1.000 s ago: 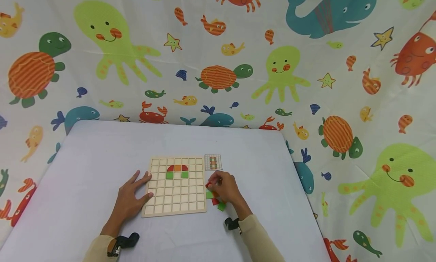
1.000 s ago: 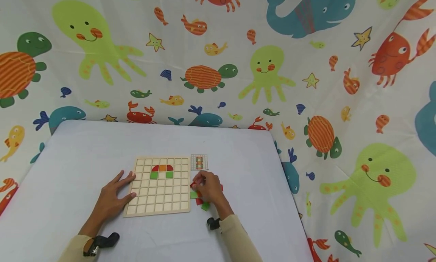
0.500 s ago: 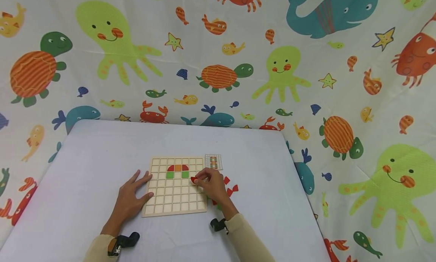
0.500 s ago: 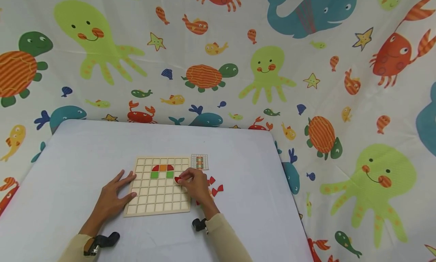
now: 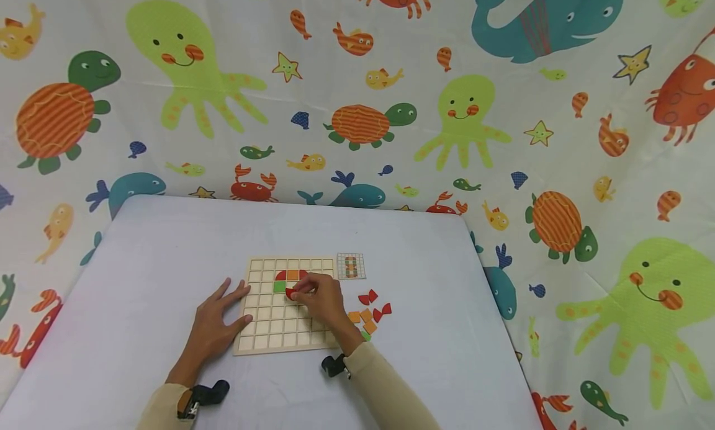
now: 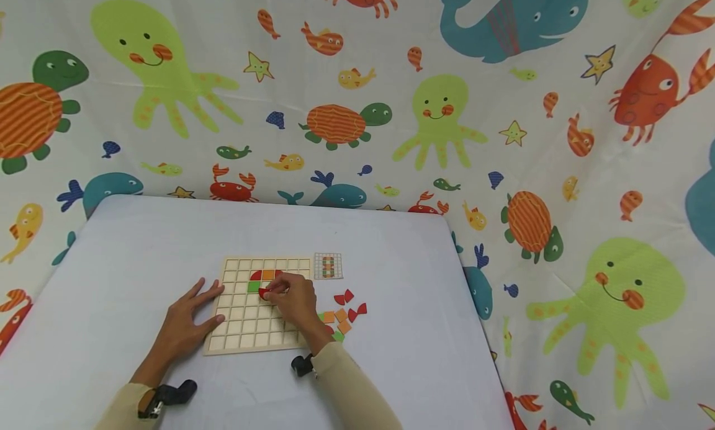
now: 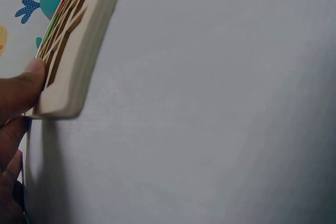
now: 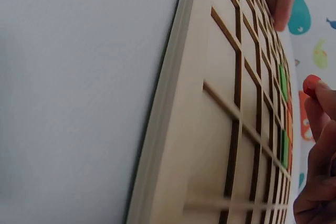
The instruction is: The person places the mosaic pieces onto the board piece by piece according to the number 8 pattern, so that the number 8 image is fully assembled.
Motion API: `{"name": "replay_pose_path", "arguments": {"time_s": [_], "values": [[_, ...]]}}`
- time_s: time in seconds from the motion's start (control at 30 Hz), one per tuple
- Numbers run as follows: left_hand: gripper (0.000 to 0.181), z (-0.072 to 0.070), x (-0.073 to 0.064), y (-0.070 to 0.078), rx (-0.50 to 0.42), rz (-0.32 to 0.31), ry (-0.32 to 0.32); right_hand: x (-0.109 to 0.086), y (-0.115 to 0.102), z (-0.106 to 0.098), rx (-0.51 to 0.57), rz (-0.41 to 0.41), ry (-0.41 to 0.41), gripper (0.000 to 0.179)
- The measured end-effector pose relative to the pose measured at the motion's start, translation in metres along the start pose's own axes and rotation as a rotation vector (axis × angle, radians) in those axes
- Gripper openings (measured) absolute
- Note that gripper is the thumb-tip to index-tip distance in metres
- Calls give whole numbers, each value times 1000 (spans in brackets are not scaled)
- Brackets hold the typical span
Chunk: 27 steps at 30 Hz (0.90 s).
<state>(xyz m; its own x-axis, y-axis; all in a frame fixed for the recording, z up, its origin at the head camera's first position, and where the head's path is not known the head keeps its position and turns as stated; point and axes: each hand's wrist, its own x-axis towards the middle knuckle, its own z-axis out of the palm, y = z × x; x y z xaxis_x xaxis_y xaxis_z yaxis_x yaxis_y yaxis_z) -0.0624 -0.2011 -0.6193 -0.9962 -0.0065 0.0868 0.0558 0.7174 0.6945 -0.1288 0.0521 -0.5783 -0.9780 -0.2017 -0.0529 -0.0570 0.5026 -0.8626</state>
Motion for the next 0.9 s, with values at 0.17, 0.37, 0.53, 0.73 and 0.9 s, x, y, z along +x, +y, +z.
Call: {"name": "replay_pose_path", "arguments": {"time_s": [0.17,0.37,0.53,0.73,0.9], "values": [[65,-1,1,1,3,7,-4,5,-6,16,-50,38,-20,10],[65,-1,1,1,2,7,-9,9,-8,28,-128,62,-22,11],[65,0,2,-1,-3,16,0,8,-8,33,-155,62,-21,11],[66,3,2,-3,-7,30,12,8,-10,34,-228,56,-6,15],[66,3,2,-3,0,17,8,9,-9,37,-283,46,-3,16]]}}
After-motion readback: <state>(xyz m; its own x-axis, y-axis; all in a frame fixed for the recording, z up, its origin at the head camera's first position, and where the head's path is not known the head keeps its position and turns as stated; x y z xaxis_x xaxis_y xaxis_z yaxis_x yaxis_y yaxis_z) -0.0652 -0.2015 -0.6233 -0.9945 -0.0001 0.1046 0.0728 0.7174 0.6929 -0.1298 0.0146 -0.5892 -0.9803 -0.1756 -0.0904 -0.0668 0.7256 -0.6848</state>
